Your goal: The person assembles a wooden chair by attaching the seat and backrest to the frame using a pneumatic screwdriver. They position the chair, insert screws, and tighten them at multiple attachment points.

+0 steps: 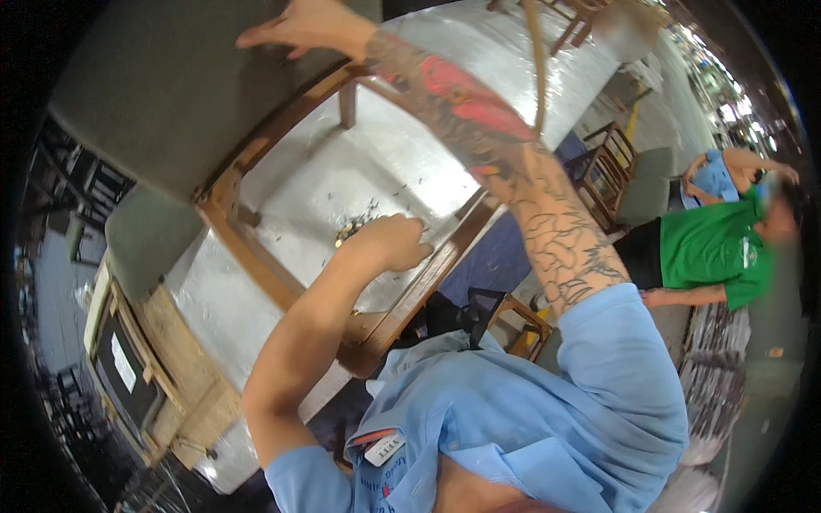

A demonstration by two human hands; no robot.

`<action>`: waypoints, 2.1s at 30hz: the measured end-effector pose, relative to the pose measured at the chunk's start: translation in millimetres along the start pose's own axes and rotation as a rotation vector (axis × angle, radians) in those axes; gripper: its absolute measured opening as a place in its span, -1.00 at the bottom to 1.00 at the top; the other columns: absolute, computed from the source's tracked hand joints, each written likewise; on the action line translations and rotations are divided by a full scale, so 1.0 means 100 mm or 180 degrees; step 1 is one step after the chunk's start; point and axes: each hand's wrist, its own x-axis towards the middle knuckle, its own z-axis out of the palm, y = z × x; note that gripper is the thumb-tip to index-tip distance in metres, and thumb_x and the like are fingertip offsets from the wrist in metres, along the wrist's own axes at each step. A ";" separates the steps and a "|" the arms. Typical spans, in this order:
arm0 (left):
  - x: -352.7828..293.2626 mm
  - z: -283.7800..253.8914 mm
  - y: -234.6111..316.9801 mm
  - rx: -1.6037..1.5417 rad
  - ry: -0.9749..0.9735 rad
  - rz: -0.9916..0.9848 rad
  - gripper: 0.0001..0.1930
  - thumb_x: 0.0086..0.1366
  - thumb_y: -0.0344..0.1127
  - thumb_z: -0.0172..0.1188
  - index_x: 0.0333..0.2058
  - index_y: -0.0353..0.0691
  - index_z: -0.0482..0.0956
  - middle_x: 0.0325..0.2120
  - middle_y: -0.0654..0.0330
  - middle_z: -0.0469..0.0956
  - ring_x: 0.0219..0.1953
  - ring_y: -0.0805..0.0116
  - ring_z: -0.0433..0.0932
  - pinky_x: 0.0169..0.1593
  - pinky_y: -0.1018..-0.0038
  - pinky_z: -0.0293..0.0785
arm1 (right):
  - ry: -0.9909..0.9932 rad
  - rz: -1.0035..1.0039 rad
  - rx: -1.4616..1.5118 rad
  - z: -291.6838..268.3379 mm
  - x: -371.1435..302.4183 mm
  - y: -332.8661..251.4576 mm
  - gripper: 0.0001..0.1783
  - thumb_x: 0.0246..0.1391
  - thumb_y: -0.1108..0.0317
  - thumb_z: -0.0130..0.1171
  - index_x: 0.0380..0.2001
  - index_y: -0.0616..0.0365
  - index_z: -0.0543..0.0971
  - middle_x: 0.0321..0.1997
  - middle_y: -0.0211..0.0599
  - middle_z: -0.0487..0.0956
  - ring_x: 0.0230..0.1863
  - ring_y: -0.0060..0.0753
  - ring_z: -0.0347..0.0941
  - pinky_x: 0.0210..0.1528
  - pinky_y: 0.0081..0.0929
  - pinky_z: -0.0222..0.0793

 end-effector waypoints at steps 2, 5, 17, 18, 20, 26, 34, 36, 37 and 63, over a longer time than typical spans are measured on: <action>0.07 -0.03 0.00 0.0027 -0.0144 0.0042 -0.53 0.30 0.03 0.09 -0.19 -0.36 0.57 -0.25 -0.24 0.61 -0.16 -0.21 0.59 -0.05 0.05 0.49 | -0.0169 0.0339 -0.0772 0.09 0.11 0.22 -0.48 -0.13 0.01 0.46 -0.46 0.38 0.69 -0.39 -0.23 0.69 -0.36 -0.41 0.65 -0.40 -0.48 0.63; 0.18 0.00 -0.15 0.0144 -0.0124 0.0075 -0.51 0.25 0.01 0.14 -0.20 -0.41 0.57 -0.26 -0.29 0.60 -0.17 -0.21 0.60 -0.03 0.04 0.49 | -0.0076 0.0048 -0.0601 0.05 0.11 0.24 -0.52 -0.21 0.08 0.51 -0.58 0.37 0.63 -0.56 -0.14 0.63 -0.54 -0.36 0.60 -0.55 -0.43 0.54; 0.10 -0.20 -0.36 -0.0152 -0.0322 -0.0302 -0.52 0.37 0.01 0.07 -0.09 -0.38 0.55 -0.37 -0.14 0.65 -0.32 0.02 0.67 -0.21 0.25 0.56 | 0.0875 -0.1130 0.0828 -0.66 -1.13 0.16 -0.35 -0.12 0.22 0.48 0.02 0.17 0.42 -0.15 -0.20 0.61 -0.21 -0.42 0.58 -0.25 -0.42 0.53; 0.11 -0.23 -0.20 -0.0356 -0.0316 -0.0173 -0.53 0.38 0.00 0.06 -0.10 -0.39 0.55 -0.37 -0.13 0.65 -0.34 0.08 0.67 -0.25 0.28 0.57 | 0.1121 -0.1228 0.1028 -0.84 -1.54 0.18 -0.33 -0.16 0.23 0.51 -0.01 0.21 0.42 -0.18 -0.23 0.61 -0.24 -0.45 0.58 -0.30 -0.47 0.54; 0.06 -0.24 -0.18 -0.0679 -0.0190 -0.0156 -0.59 0.39 -0.07 0.07 -0.10 -0.40 0.53 -0.39 -0.08 0.64 -0.40 0.19 0.65 -0.31 0.34 0.57 | 0.1212 -0.0737 0.1473 -1.16 -2.34 0.01 -0.35 -0.07 0.24 0.40 0.08 0.08 0.34 -0.12 -0.27 0.61 -0.08 -0.43 0.53 -0.12 -0.42 0.50; 0.47 -0.40 0.29 -0.0040 0.0446 -0.0013 -0.55 0.52 -0.08 -0.17 0.02 -0.40 0.46 -0.20 -0.11 0.58 -0.12 0.13 0.57 -0.03 0.28 0.44 | 0.3068 -0.0307 0.1443 -1.77 -4.30 0.36 -0.47 0.03 0.49 0.30 0.08 0.09 0.37 -0.01 -0.21 0.61 -0.01 -0.40 0.56 0.02 -0.41 0.57; 0.77 -0.41 1.61 -0.0287 0.1030 -0.0526 -0.17 0.22 -0.05 0.33 0.20 -0.63 0.20 0.12 -0.35 0.36 0.17 -0.21 0.35 0.27 0.17 0.22 | 0.4560 0.0679 0.0178 -1.90 -5.68 0.75 -0.67 0.04 0.51 0.29 -0.12 0.12 0.46 -0.14 -0.36 0.60 -0.02 -0.53 0.51 0.07 -0.49 0.43; 0.74 -0.42 1.62 -0.0639 0.0967 -0.0586 -0.16 0.17 -0.19 0.38 0.24 -0.60 0.16 0.19 -0.34 0.29 0.23 -0.17 0.31 0.30 0.19 0.19 | 0.4569 0.0976 0.0109 -1.83 -5.94 0.88 -0.68 0.03 0.51 0.29 -0.13 0.11 0.47 -0.19 -0.41 0.59 -0.07 -0.59 0.50 0.02 -0.52 0.43; 0.79 -0.37 1.48 -0.1056 0.0987 -0.0491 -0.16 0.16 -0.29 0.40 0.27 -0.57 0.13 0.22 -0.29 0.26 0.26 -0.12 0.29 0.33 0.22 0.16 | 0.4569 0.1128 0.0118 -1.78 -6.07 0.98 -0.68 0.04 0.50 0.30 -0.13 0.11 0.47 -0.22 -0.44 0.58 -0.11 -0.62 0.49 -0.01 -0.54 0.43; 0.96 -0.28 1.10 -0.1935 0.0798 -0.0335 -0.67 0.21 -0.53 0.20 -0.05 -0.32 0.40 -0.47 0.23 0.50 -0.54 0.49 0.48 -0.51 0.51 0.47 | 0.4364 0.3650 -0.1481 -1.73 -7.32 2.16 -0.46 -0.18 -0.02 0.43 -0.33 0.29 0.66 -0.43 -0.11 0.66 -0.35 -0.17 0.61 -0.26 -0.30 0.45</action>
